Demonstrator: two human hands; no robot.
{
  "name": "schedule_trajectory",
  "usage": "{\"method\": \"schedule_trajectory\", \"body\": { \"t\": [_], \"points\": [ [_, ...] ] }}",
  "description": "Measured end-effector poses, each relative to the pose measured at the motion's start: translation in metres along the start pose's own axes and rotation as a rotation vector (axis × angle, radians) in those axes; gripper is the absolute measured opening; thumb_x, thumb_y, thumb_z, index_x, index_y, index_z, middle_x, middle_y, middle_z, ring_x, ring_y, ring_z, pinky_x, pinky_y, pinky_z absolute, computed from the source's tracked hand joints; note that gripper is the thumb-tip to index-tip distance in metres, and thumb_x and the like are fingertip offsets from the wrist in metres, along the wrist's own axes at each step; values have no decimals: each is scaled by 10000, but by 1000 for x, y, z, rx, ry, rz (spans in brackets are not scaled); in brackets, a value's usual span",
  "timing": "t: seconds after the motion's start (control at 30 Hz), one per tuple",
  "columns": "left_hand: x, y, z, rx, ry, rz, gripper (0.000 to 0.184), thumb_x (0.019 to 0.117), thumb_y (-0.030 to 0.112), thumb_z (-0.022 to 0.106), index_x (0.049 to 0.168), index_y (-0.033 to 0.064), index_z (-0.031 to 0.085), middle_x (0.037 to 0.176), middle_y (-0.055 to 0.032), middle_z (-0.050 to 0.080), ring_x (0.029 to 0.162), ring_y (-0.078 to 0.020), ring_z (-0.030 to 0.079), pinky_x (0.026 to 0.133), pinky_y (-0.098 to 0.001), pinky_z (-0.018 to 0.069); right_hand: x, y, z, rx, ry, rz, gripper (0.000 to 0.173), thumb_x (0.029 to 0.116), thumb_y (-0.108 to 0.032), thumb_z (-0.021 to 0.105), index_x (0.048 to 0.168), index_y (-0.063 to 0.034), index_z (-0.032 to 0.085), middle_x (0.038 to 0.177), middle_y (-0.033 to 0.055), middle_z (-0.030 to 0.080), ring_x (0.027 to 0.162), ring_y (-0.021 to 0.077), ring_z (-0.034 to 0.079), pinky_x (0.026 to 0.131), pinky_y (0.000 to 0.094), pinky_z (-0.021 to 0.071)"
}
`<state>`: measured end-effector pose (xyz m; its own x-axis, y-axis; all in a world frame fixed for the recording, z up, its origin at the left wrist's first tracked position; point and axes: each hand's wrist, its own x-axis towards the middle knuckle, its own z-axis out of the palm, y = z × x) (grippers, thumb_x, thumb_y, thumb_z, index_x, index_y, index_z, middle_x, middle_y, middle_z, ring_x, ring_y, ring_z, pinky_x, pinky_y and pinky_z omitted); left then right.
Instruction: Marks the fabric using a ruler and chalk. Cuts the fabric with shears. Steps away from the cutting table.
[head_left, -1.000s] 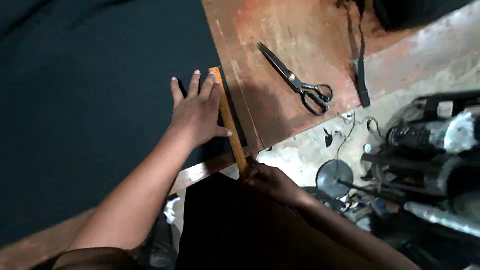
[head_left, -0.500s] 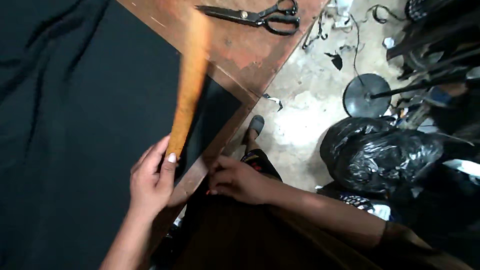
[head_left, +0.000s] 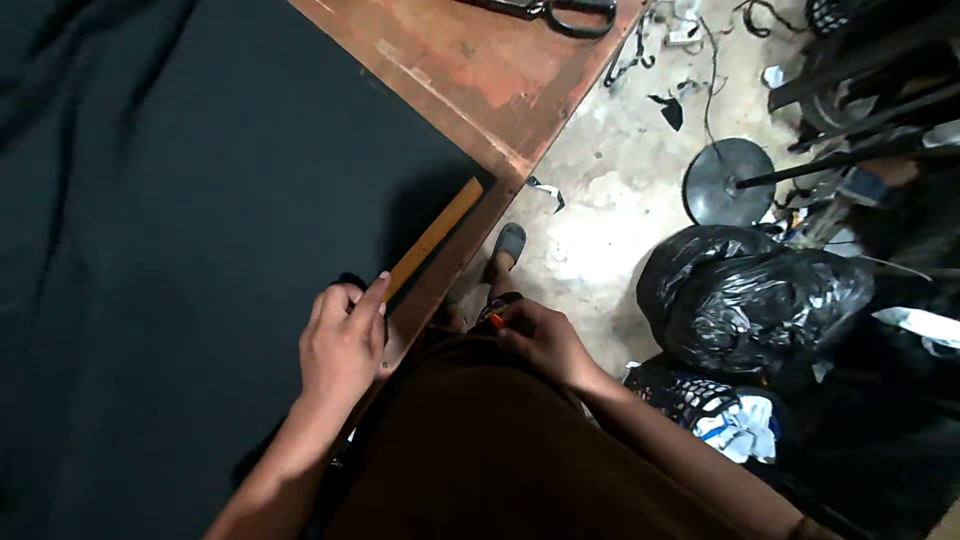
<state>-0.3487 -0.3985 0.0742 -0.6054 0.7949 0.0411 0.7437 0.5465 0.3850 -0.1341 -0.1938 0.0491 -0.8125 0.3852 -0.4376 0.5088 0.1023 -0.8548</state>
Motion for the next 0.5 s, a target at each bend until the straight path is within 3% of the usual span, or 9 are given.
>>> {"method": "schedule_trajectory", "body": {
  "t": [0.2,0.5],
  "points": [
    [5,2,3,-12,-36,-18,378,1029,216,580,1399,188,648,1048,-166,611,927,-333,620,733,-474,538,8,-7,11,-140,78,-142,237,940,-155,696,1135,-20,678,867,73,696,712,140,665,688,342,599],
    [10,6,-1,-12,-100,-62,387,1044,274,580,1426,242,631,1012,-139,609,865,-301,622,693,-458,525,22,-14,16,-345,124,-237,216,935,-141,692,1128,-50,719,909,79,707,734,179,677,698,392,606]
  ]
}}
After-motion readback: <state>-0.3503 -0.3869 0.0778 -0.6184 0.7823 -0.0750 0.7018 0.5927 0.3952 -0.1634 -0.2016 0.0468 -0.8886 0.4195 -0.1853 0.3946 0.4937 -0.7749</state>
